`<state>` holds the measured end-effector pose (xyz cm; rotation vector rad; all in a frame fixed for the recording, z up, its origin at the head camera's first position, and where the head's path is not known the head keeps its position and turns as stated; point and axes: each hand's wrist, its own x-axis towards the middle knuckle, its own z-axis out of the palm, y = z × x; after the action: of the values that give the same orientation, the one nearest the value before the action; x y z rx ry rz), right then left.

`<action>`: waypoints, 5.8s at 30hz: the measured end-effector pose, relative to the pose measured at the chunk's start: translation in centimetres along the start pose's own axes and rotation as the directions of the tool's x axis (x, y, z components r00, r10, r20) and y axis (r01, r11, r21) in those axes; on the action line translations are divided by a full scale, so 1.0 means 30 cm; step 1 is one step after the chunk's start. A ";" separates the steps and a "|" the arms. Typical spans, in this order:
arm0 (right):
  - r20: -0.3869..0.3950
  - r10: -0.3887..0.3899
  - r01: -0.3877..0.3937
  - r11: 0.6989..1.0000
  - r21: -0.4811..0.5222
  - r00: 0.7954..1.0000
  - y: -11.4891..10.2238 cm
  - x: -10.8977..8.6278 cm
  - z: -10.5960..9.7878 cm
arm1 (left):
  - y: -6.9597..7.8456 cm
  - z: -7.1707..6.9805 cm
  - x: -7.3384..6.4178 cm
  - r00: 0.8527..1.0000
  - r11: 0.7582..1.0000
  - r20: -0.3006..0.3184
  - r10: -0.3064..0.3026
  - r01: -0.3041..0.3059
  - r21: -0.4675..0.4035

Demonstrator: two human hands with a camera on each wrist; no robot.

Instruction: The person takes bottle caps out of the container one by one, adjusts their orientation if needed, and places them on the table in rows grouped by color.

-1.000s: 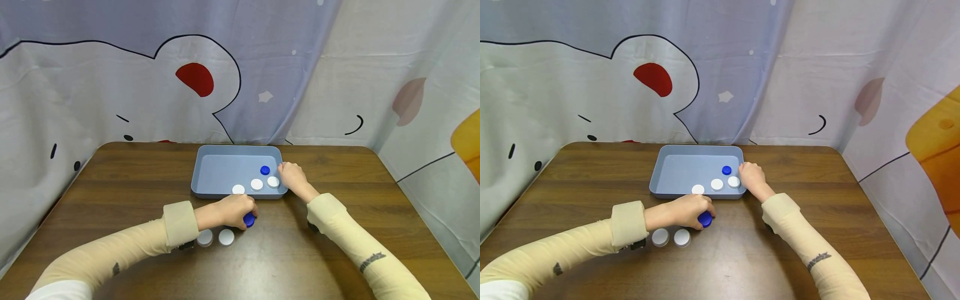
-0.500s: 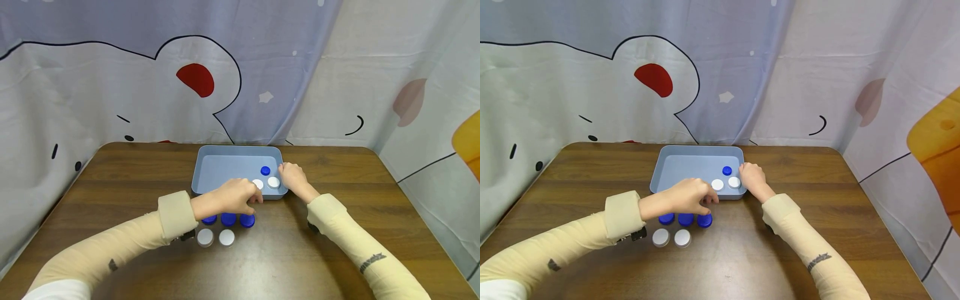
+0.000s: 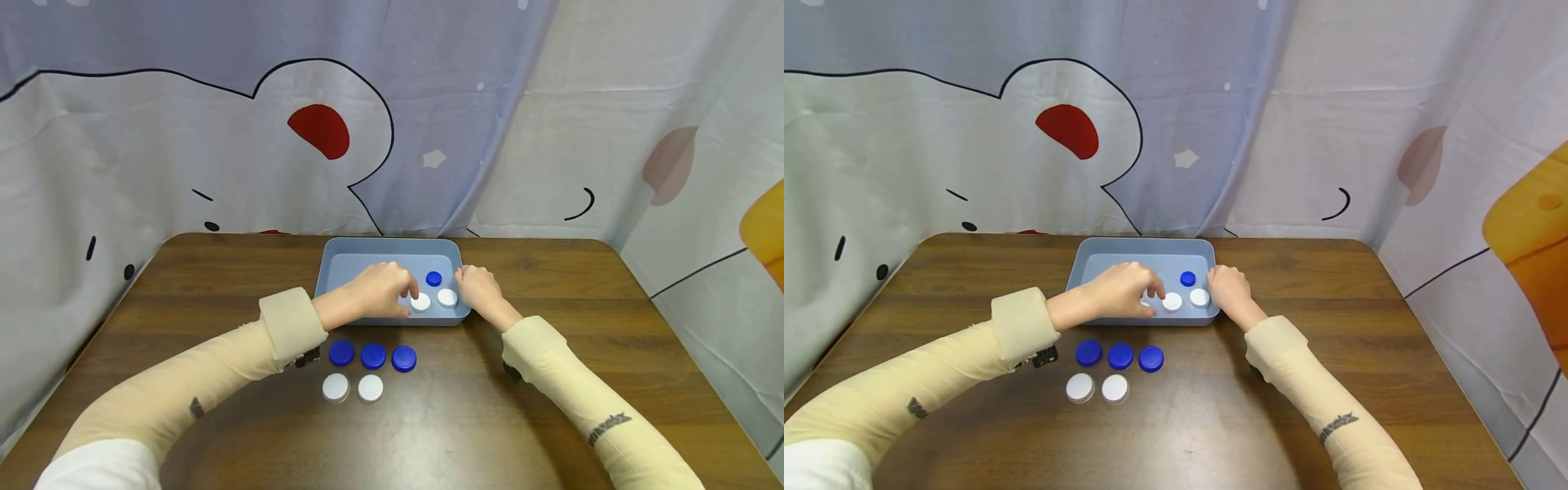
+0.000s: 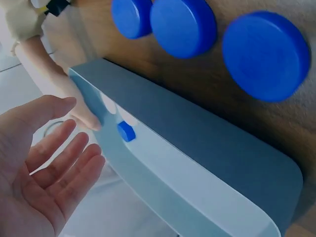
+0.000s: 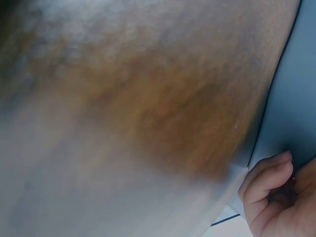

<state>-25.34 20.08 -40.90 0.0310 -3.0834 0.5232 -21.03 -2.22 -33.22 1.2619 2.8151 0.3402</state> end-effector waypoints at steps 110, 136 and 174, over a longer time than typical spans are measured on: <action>0.011 0.000 0.000 1.000 -0.021 1.000 0.024 0.007 0.003 | -0.032 0.043 0.032 0.995 0.991 0.005 -0.100 0.100 -0.091; 0.019 -0.002 0.002 1.000 -0.018 1.000 0.017 -0.008 0.005 | 0.117 0.098 -0.100 0.999 0.989 0.040 0.008 -0.002 -0.146; 0.015 0.000 0.000 1.000 -0.011 1.000 0.020 0.005 0.009 | 0.185 0.234 -0.187 0.991 0.994 0.115 0.066 -0.056 -0.093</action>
<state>-25.51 20.56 -41.34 0.0356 -3.1008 0.5077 -12.34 -1.53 -39.18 1.3062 2.6369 0.3761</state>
